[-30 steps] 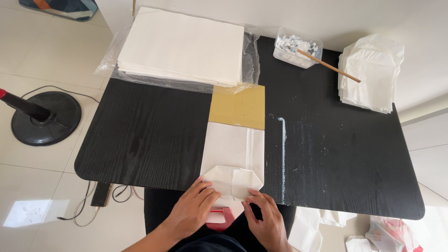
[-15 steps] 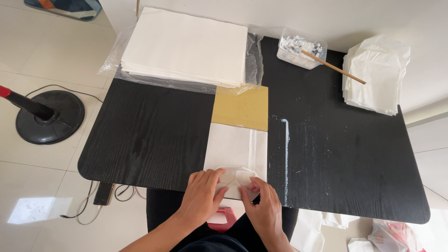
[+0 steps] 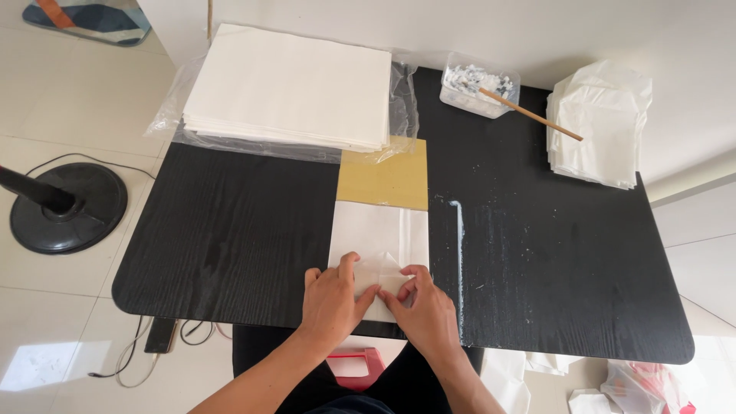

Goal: Folding paper and applying glue with a brush to assemble the bottom of a paper bag.

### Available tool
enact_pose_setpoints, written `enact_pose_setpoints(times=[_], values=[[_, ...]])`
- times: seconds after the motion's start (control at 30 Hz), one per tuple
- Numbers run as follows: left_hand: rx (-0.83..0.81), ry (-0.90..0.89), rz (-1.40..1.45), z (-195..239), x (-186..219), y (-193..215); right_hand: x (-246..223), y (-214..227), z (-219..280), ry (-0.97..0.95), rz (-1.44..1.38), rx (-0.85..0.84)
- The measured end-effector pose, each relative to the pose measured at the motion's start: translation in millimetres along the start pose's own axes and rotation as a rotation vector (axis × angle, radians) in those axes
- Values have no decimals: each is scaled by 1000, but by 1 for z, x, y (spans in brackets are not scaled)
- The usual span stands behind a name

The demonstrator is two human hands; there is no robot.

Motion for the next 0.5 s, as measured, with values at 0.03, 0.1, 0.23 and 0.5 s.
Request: enact_pose_setpoints(times=[0.03,0.1,0.23,0.5], values=[[3,-4,0,-5,1,1,-1,3,-3,0,0,5],[-35,46,-9,-15,3,2,-3,11,-9,18,-34,-50],[-57,22,-77,-26,5,8,-5,59,-38,-141,-255,-20],[-430,-9,-134,-53,4,29,125,150,-190,-167,-1200,694]])
Point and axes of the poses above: each hand's wrist, its own z-axis away from the middle knuckle, its own y-axis out of the back of the hand, x = y × z, the point moved 1 cm from there along -z, towards the middle knuckle, and after that the axes turned 13 degrees about y, right-handed, at the moved point
